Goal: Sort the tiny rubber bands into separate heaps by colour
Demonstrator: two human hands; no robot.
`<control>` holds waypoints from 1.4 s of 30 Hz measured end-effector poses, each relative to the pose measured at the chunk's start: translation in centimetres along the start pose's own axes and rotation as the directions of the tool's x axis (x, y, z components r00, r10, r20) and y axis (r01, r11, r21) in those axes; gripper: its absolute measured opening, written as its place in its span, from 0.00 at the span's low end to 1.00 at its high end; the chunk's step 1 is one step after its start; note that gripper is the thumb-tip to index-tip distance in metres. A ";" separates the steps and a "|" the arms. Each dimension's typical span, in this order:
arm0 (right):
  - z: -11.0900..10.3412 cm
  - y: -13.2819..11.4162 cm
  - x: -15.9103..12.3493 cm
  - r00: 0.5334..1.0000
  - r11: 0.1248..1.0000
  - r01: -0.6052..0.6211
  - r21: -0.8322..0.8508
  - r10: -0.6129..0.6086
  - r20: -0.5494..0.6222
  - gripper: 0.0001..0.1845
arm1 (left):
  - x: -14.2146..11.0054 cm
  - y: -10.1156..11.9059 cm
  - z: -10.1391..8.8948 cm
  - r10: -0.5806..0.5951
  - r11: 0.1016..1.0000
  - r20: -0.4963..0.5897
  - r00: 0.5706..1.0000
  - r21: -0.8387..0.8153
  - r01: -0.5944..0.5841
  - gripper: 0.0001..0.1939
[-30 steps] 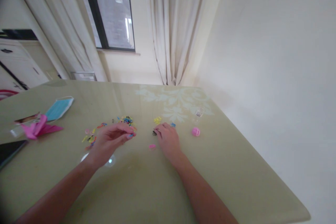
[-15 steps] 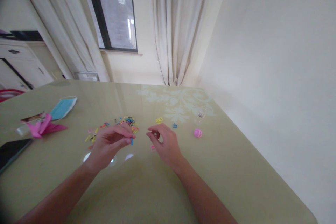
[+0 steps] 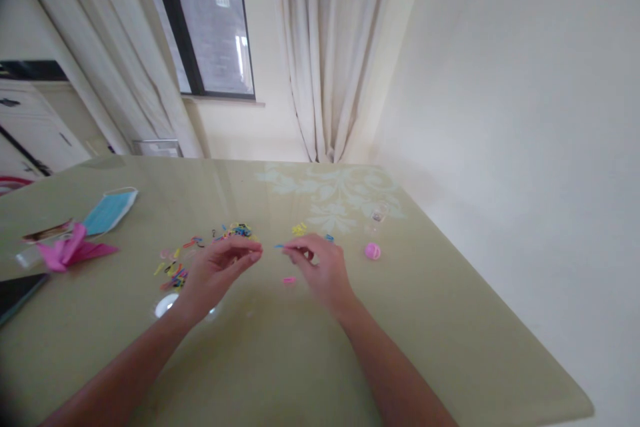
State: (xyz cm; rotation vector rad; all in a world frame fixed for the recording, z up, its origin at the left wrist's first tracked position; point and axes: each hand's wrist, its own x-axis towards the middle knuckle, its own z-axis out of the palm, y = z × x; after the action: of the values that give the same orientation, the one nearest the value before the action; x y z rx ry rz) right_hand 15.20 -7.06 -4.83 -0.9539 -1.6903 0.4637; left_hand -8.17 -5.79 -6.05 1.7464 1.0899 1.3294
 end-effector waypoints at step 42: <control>0.6 -1.7 -0.9 0.977 0.987 -0.093 0.132 0.066 0.202 0.13 | -0.8 1.4 0.3 -0.038 0.969 0.153 0.988 -0.234 0.073 0.11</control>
State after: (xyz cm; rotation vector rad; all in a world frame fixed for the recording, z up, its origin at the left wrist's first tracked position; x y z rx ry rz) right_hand 14.13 -8.69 -4.42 -0.8981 -1.7739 0.7422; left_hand -7.66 -7.11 -5.26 1.5956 0.8526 1.2218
